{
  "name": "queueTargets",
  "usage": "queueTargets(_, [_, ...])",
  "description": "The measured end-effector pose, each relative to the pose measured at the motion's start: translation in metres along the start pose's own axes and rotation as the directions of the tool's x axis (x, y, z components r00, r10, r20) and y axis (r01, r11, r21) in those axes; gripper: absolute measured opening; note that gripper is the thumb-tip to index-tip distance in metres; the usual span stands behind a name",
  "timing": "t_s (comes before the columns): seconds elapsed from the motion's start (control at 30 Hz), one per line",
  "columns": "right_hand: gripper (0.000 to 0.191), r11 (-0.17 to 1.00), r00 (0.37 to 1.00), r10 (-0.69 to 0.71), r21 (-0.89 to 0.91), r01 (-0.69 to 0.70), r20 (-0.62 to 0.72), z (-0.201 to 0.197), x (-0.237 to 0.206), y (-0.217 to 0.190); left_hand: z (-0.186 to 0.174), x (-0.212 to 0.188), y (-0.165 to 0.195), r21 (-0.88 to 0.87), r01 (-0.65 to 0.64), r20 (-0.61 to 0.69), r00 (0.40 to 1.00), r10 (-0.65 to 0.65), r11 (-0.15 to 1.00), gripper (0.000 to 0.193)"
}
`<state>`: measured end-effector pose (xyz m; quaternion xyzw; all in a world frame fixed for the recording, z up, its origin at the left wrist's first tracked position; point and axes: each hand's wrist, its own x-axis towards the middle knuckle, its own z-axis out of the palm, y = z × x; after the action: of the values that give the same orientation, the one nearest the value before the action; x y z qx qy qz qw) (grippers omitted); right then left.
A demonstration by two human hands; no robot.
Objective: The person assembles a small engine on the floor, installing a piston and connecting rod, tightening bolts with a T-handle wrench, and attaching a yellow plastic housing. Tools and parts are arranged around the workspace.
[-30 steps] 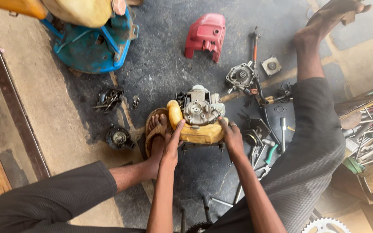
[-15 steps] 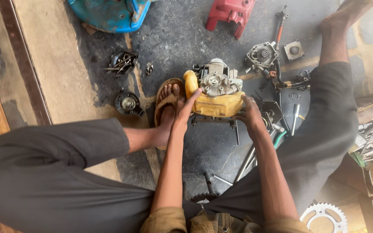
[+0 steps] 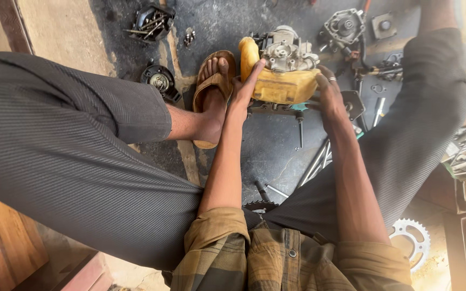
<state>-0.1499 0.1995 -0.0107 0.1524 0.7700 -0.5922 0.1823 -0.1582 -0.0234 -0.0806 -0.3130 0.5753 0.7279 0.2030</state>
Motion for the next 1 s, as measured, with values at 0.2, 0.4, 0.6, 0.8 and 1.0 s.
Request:
queueTargets(0.2, [0.084,0.988,0.988,0.148,-0.043,-0.149,-0.035,0.009,-0.02,-0.035,0.004,-0.009,0.011,0.011,0.004,-0.01,1.0,-0.004,1.0,0.149])
queueTargets(0.4, [0.078,0.981,0.998,0.058,-0.186,-0.062,-0.025,-0.001,-0.011,-0.025,0.006,-0.018,0.005,0.044,-0.012,-0.031,0.999,0.014,0.999,0.149])
queueTargets(0.6, [0.066,0.985,0.982,0.158,-0.089,-0.149,0.106,-0.026,-0.002,-0.01,0.01,-0.037,-0.016,-0.035,-0.205,-0.043,0.978,0.203,0.978,0.138])
queueTargets(0.8, [0.076,0.982,0.966,0.184,0.002,-0.188,0.183,-0.039,-0.009,0.014,0.006,-0.042,-0.044,-0.068,-0.222,0.019,0.974,0.224,0.973,0.114])
queueTargets(1.0, [0.082,0.907,0.994,0.095,-0.417,-0.061,0.061,-0.039,-0.01,0.034,-0.003,-0.041,-0.051,-0.102,-0.075,0.164,0.982,0.091,0.992,0.132])
